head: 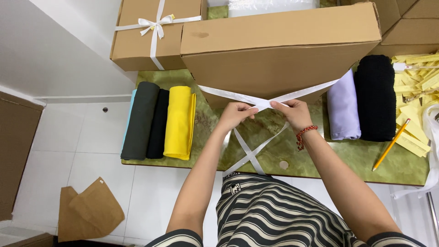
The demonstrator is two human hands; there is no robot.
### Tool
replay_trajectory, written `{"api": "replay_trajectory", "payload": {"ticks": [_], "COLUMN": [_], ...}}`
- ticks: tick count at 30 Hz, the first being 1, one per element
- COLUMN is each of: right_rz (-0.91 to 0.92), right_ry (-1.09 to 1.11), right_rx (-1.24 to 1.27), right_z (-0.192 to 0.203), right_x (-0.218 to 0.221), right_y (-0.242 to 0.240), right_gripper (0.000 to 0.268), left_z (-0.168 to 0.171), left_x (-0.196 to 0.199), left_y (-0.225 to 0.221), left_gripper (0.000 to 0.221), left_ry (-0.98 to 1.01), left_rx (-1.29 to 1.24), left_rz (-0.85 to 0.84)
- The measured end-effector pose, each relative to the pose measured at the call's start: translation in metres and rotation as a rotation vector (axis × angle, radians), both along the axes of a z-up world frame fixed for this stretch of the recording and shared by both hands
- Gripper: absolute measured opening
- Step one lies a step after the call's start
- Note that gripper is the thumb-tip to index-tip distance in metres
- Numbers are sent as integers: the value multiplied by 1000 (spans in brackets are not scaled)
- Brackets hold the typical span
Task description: Packaging an item into a cardboard box and tying a decorative white ribbon around it
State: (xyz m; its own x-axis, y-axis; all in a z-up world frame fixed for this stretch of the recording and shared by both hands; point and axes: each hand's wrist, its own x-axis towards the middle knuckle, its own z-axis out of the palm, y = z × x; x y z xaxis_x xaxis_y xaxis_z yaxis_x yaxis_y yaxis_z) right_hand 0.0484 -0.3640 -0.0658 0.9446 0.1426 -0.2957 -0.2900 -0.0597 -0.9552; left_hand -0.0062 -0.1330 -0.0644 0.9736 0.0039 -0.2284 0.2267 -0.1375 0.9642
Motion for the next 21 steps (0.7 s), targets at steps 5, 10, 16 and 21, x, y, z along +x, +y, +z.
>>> {"api": "replay_trajectory", "payload": {"ticks": [5, 10, 16, 21], "right_rz": [-49, -45, -23, -30], "right_ry": [-14, -32, -16, 10], "right_rx": [36, 33, -25, -35], "right_z": [-15, -19, -19, 2], "right_x": [8, 13, 16, 8], "right_y": [4, 4, 3, 5], "right_gripper": [35, 35, 36, 30], "left_z": [26, 128, 268, 350], "left_x": [-10, -20, 28, 102], "left_y": [7, 18, 27, 14], "left_gripper": [22, 24, 29, 49], "left_ry": [47, 0, -244, -334], "left_rx": [-72, -145, -182, -64], "left_rz": [-84, -195, -283, -127]}}
